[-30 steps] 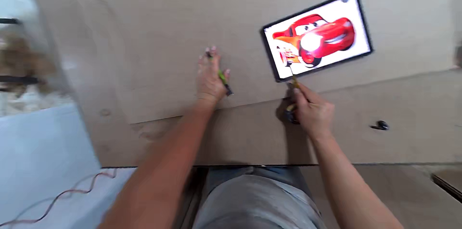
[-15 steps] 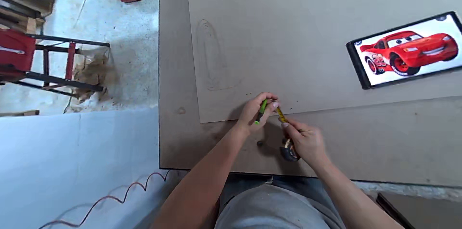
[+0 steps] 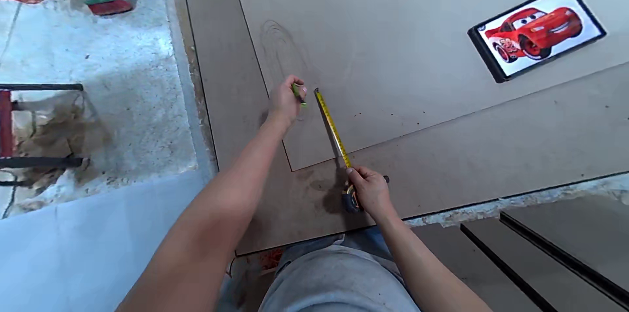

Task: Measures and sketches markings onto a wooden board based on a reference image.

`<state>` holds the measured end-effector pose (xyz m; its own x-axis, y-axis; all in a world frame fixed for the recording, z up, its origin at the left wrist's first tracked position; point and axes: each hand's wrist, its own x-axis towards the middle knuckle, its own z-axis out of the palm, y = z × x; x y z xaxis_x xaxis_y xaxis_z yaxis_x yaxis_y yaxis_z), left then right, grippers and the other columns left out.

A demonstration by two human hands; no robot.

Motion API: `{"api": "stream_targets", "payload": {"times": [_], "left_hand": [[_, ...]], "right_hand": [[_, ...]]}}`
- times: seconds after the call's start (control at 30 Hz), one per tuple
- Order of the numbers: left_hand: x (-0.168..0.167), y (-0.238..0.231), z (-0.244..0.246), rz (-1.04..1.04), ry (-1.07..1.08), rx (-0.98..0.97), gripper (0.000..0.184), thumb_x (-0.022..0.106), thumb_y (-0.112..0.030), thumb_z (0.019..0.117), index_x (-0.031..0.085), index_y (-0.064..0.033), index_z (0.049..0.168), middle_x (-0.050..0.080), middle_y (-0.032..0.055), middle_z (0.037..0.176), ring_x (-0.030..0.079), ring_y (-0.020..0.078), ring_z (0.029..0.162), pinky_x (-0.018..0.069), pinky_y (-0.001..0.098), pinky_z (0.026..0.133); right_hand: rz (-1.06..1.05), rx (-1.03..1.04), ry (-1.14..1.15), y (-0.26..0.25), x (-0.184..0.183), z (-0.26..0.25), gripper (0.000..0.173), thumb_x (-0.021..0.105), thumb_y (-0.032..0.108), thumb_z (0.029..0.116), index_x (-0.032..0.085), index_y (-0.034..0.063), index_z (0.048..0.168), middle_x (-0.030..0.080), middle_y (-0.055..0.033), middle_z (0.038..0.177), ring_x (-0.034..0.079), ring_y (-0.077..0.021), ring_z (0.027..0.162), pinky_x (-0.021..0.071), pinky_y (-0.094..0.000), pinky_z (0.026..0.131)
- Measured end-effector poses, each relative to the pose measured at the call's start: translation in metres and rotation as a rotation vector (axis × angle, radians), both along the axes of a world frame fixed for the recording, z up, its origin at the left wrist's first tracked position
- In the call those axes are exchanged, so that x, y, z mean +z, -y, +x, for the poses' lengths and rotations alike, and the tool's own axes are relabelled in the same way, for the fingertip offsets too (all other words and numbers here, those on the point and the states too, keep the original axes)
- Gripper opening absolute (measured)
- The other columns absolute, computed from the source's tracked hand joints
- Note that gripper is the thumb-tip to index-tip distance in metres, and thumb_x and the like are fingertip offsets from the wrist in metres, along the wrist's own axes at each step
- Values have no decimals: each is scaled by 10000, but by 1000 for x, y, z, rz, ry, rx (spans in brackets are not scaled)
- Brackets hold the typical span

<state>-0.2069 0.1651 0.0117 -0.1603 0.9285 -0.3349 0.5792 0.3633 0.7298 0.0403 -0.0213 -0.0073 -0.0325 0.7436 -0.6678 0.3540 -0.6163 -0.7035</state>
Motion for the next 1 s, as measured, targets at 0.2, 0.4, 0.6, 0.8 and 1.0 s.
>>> {"api": "stream_targets", "payload": {"times": [0.2, 0.4, 0.6, 0.8, 1.0], "left_hand": [[-68, 55, 32, 362, -400, -530, 493, 527, -246, 1055, 477, -109, 1527, 425, 76, 1621, 412, 256, 1489, 297, 487, 1248], [-90, 65, 28, 484, -409, -587, 452, 458, -237, 1069, 508, -68, 1485, 400, 77, 1638, 291, 232, 1554, 194, 454, 1293], [-91, 65, 28, 477, -380, -569, 452, 466, -213, 1056, 515, -66, 1480, 409, 69, 1633, 303, 228, 1549, 210, 445, 1290], [-90, 65, 28, 502, -392, -569, 441, 451, -211, 1062, 519, -62, 1471, 397, 65, 1641, 299, 222, 1551, 199, 441, 1292], [-89, 66, 26, 520, -339, -576, 391, 465, -235, 1078, 570, -66, 1414, 451, 74, 1607, 344, 229, 1532, 202, 453, 1292]], "right_hand": [[-30, -1, 158, -19, -13, -14, 280, 580, 427, 1047, 811, 269, 1035, 738, 74, 778, 693, -98, 697, 586, -423, 664], [-75, -48, 99, -23, -19, -17, 228, 617, 359, 1035, 785, 227, 956, 736, 63, 752, 691, -96, 665, 585, -382, 632], [-106, -113, 9, -23, -21, -19, 167, 641, 287, 1021, 769, 190, 1069, 742, 12, 803, 699, -131, 681, 592, -382, 611], [-110, -146, -19, -25, -18, -20, 165, 643, 282, 1020, 773, 190, 1062, 747, 7, 801, 694, -134, 670, 574, -370, 590], [-118, -156, 3, -25, -16, -22, 171, 634, 282, 1024, 781, 196, 1037, 759, 19, 813, 704, -125, 678, 582, -374, 602]]}}
